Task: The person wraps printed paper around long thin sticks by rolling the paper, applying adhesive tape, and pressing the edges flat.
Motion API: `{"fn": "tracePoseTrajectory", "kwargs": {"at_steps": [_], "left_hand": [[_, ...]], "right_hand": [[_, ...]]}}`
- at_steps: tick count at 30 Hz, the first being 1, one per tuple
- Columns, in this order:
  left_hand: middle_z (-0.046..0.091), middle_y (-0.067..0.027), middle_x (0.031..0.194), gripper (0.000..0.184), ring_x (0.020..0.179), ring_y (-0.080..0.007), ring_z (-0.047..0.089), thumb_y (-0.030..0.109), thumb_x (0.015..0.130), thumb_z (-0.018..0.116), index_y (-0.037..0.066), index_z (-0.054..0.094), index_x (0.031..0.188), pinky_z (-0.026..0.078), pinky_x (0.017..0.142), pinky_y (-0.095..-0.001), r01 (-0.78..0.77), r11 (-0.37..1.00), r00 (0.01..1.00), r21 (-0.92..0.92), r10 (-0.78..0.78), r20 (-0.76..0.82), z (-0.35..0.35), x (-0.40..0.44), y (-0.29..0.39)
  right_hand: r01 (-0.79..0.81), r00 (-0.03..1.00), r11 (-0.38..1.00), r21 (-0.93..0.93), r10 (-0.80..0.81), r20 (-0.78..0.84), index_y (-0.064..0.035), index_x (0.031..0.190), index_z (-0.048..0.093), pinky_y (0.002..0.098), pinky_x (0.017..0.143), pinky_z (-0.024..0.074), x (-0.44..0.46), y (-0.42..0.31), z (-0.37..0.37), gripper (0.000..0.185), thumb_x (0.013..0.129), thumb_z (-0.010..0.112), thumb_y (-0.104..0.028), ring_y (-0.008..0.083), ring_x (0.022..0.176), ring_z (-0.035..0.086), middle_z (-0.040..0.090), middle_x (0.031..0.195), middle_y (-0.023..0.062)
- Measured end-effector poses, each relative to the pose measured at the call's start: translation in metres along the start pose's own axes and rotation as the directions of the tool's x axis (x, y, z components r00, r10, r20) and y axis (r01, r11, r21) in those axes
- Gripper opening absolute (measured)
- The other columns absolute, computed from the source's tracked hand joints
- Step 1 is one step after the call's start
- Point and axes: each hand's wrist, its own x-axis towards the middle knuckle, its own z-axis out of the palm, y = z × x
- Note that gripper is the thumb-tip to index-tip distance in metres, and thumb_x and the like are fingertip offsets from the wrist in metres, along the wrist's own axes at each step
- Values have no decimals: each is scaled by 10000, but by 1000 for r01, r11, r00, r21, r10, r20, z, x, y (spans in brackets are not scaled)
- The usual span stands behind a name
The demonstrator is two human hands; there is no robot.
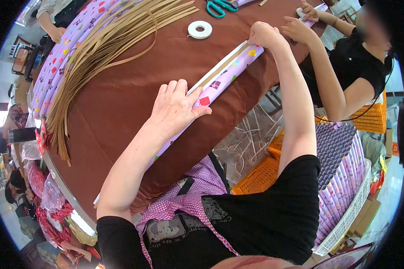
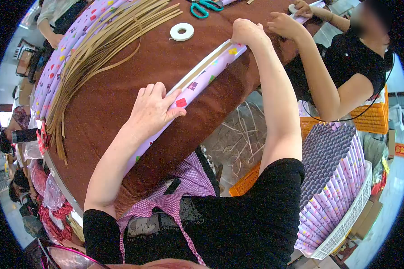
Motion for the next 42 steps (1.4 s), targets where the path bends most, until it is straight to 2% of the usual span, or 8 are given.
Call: {"fn": "tracePoseTrajectory", "kwargs": {"at_steps": [11,13,16,19,23,27,35,42], "left_hand": [[509,-78,899,617,873,-245,496,615,847,594,126,679,1214,399,777,-379,-16,1000,999,-1,16,-42,3,-1,-1],[510,-78,895,616,871,-243,496,615,848,594,125,681,1211,398,775,-377,-13,1000,999,1,13,-44,2,-1,0],[511,-78,889,616,871,-241,497,616,851,590,120,685,1205,396,776,-373,-14,1000,999,6,14,-51,2,0,0],[517,-80,889,620,876,-240,500,621,855,584,115,690,1198,395,781,-370,-11,1000,999,8,11,-53,3,0,0],[526,-81,897,628,884,-239,504,629,857,576,109,696,1188,395,786,-366,-23,999,998,23,24,-57,3,0,-1],[527,-81,895,621,885,-239,505,625,856,581,107,701,1177,396,783,-368,-16,1000,998,13,17,-56,3,0,0],[538,-84,893,601,873,-241,513,614,851,594,110,711,1156,404,771,-377,-34,999,998,30,36,-60,4,-1,-1],[540,-85,888,572,877,-240,515,605,845,609,115,720,1119,407,773,-376,-31,999,996,19,33,-82,5,0,-1]], "right_hand": [[53,999,998,-13,-53,10,-17,869,700,384,744,553,27,23,12,338,618,829,-203,277,859,693,713,870,149],[198,978,974,107,-203,43,-8,864,693,375,748,550,28,35,12,336,613,832,-183,277,844,688,711,860,143],[74,997,965,253,-71,-20,-10,870,697,367,747,547,25,38,15,314,631,819,-172,281,842,689,713,861,141],[116,991,993,29,-114,-68,-7,882,702,366,748,546,29,53,13,297,646,810,-152,276,843,690,711,857,141],[229,879,937,264,-82,-470,-26,964,733,406,857,537,8,49,22,191,872,659,-175,322,941,697,725,969,166],[481,868,785,390,-365,-336,-7,1089,692,356,768,541,-46,0,20,238,946,617,-181,269,884,691,722,969,147],[506,848,862,-44,-506,-160,-92,1038,717,479,1142,270,-74,-16,23,300,1012,495,-291,222,1100,619,718,1089,48],[576,780,817,6,-548,-301,-81,1043,710,492,1150,296,-94,-41,27,269,1004,510,-257,238,1065,636,718,1053,53]]}}
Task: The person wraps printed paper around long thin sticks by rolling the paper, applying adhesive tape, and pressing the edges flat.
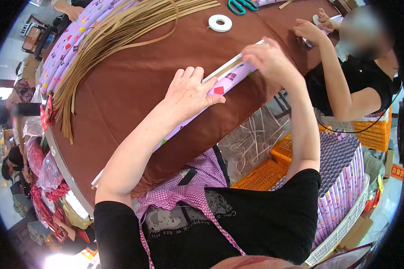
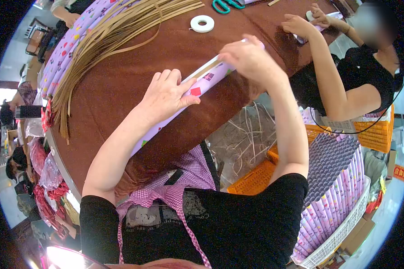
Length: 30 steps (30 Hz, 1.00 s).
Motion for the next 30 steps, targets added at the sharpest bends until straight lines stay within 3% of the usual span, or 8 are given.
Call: {"fn": "tracePoseTrajectory", "kwargs": {"at_steps": [2,6,14,17,21,23,28,30], "left_hand": [[541,-83,887,557,875,-243,514,607,842,610,116,723,1079,406,764,-382,-17,1000,999,3,17,-37,1,0,0],[541,-91,887,561,879,-255,519,623,844,588,121,722,1056,401,751,-389,-14,1000,999,4,14,-31,2,-1,-1],[516,-110,916,657,897,-274,498,681,901,455,140,688,1193,387,796,-384,6,1000,999,-26,-5,46,2,-1,-4],[528,-99,915,619,908,-267,504,644,902,496,141,687,1209,391,798,-384,-6,1000,1000,-18,6,17,3,-1,-3],[534,-98,923,602,918,-264,508,619,894,535,141,685,1227,394,801,-384,16,1000,999,-17,-16,47,-2,-2,1],[536,-96,923,589,920,-262,510,603,891,555,139,689,1229,396,799,-385,17,1000,999,-4,-17,51,-2,0,1],[539,-95,929,571,925,-261,509,596,891,563,145,693,1216,394,800,-384,3,1000,1000,10,-3,29,-1,-2,1],[539,-94,933,565,926,-260,508,592,889,569,146,694,1213,392,803,-383,-4,1000,1000,14,4,21,-1,-2,-1]], "right_hand": [[143,986,945,296,-160,35,-69,1032,710,502,1143,322,1,-22,6,225,986,548,-217,260,1012,657,722,1007,73],[174,972,883,436,-225,70,-51,998,707,499,1133,345,4,-19,20,198,967,581,-201,263,957,672,723,946,88],[64,995,975,213,-78,55,-58,935,728,502,1106,366,3,22,0,215,967,571,-203,285,876,679,706,814,108],[50,999,980,195,-50,-7,-70,947,742,476,1100,363,3,41,-3,214,962,564,-187,270,892,676,714,823,95],[-85,994,992,91,78,77,-76,957,751,458,1112,338,2,70,-5,264,974,514,-191,234,956,668,734,918,84],[-96,991,985,142,109,-83,-34,856,727,445,1110,342,1,88,3,335,977,504,-253,284,912,670,718,845,129],[-190,982,981,-39,189,-16,-41,888,725,450,1089,355,2,93,-17,321,976,477,-224,272,965,664,724,910,137],[-43,969,999,-29,35,-243,-60,907,723,455,1066,366,-2,76,-9,280,959,483,-195,261,973,663,730,949,105]]}}
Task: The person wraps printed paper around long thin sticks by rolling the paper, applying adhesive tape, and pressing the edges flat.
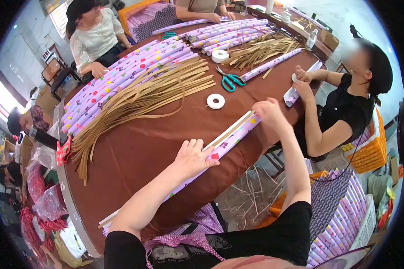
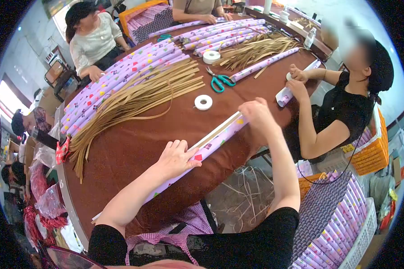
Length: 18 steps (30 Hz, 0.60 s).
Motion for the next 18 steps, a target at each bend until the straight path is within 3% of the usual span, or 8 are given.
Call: {"fn": "tracePoseTrajectory", "kwargs": {"at_steps": [1,3,4,5,6,13,15,18], "left_hand": [[536,-91,931,561,922,-259,506,586,885,577,149,689,1218,391,803,-384,3,1000,1000,2,-3,-5,0,0,0],[533,-89,928,558,918,-258,504,581,881,586,151,685,1223,389,803,-384,-13,1000,1000,-2,13,4,0,-1,0],[527,-85,922,557,908,-257,502,575,878,594,150,681,1228,388,799,-384,-2,1000,1000,1,2,13,-1,-1,0],[521,-81,915,556,899,-257,499,569,875,602,149,677,1232,386,795,-384,7,1000,1000,4,-8,21,-1,0,0],[511,-76,900,557,882,-254,494,570,880,596,150,670,1238,384,786,-384,-8,1000,1000,10,8,4,1,0,-1],[509,-78,902,585,872,-254,492,611,912,518,162,665,1257,383,782,-388,2,1000,998,8,-2,65,-5,1,0],[510,-79,902,606,869,-255,492,630,921,485,166,661,1269,384,781,-390,2,1000,996,15,-3,87,-5,1,0],[513,-81,907,613,869,-255,492,629,920,488,160,663,1273,385,782,-391,2,1000,996,17,-3,86,-5,1,-1]], "right_hand": [[32,999,998,45,-33,10,-81,925,722,474,1043,373,0,-16,1,251,944,491,-176,244,980,665,733,985,74],[150,988,969,194,-154,4,-98,900,708,422,971,426,-4,-55,7,217,931,506,-172,230,980,661,728,962,58],[162,976,971,174,-184,115,-86,910,702,420,971,431,-3,-82,0,220,943,507,-183,231,998,653,724,976,61],[258,940,916,307,-312,139,-72,953,712,452,1009,413,-5,-82,16,246,961,508,-208,241,1017,647,721,1002,70],[220,943,896,385,-297,152,-61,978,721,465,1035,399,-8,-95,20,267,965,522,-239,254,1015,646,719,1012,78],[216,916,903,370,-319,245,-70,958,728,454,1051,387,-7,-96,27,268,959,536,-258,263,995,650,723,970,86],[244,905,928,282,-322,277,-82,965,736,462,1083,369,-5,-90,24,234,970,557,-233,239,1008,652,724,995,70],[173,925,952,253,-245,290,-77,980,736,466,1087,364,-2,-72,19,237,975,540,-210,231,1002,654,729,974,67]]}}
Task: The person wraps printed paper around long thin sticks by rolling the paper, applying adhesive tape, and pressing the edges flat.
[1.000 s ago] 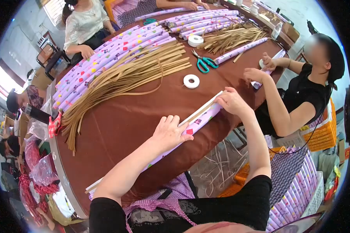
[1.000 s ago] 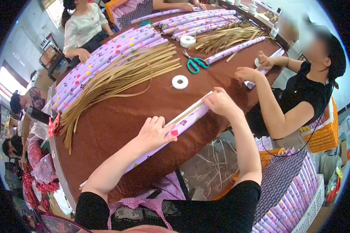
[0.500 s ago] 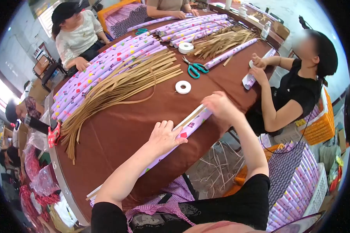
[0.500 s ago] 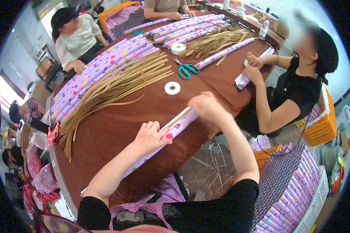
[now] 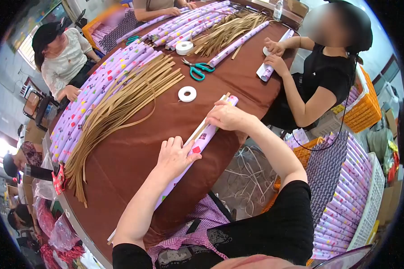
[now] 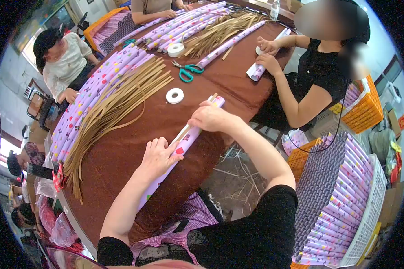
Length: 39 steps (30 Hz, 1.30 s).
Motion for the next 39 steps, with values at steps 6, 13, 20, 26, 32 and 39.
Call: {"fn": "tracePoseTrajectory", "kwargs": {"at_steps": [6,13,20,26,32,39], "left_hand": [[526,-78,916,573,904,-257,499,582,879,594,144,688,1236,390,791,-384,3,1000,998,-14,-4,-58,4,-2,-1],[549,-91,929,534,920,-265,519,573,880,602,155,701,1197,401,800,-389,-9,1000,994,-9,8,-112,10,-2,-2],[554,-117,921,549,891,-277,532,601,884,577,163,703,1190,414,765,-388,-8,1000,988,4,9,-152,12,-2,-3],[575,-125,914,589,874,-280,550,611,851,609,156,668,1221,430,781,-399,28,999,988,-38,-34,-154,11,-1,-1],[550,-109,912,584,902,-270,527,623,865,580,155,686,1199,418,789,-386,31,998,988,-55,-39,-151,11,-1,1],[548,-120,919,602,910,-269,520,647,884,528,146,708,1166,403,782,-378,20,999,982,-48,-28,-187,14,-1,2]], "right_hand": [[-232,969,971,-53,226,-97,-77,1014,735,467,1103,330,-13,50,-10,264,982,518,-223,234,1025,651,734,1019,77],[-367,918,924,-108,342,-199,-82,987,727,466,1093,326,-26,74,-28,297,985,475,-240,232,1059,640,729,1026,79],[-107,933,985,-139,51,-357,-90,1018,697,492,1052,376,-10,-4,-3,177,899,636,-206,259,1030,648,706,1074,72],[144,978,988,-47,-149,-146,-109,1020,672,502,1064,367,-1,-72,18,207,880,666,-260,250,1039,641,695,1063,49],[85,994,996,-22,-86,-70,-108,1051,689,505,1087,355,-1,-66,18,203,887,669,-225,235,1061,632,699,1039,47],[22,992,999,-30,-25,-127,-76,1012,692,515,1067,381,-4,-42,20,167,902,641,-193,271,1029,644,706,1012,99]]}}
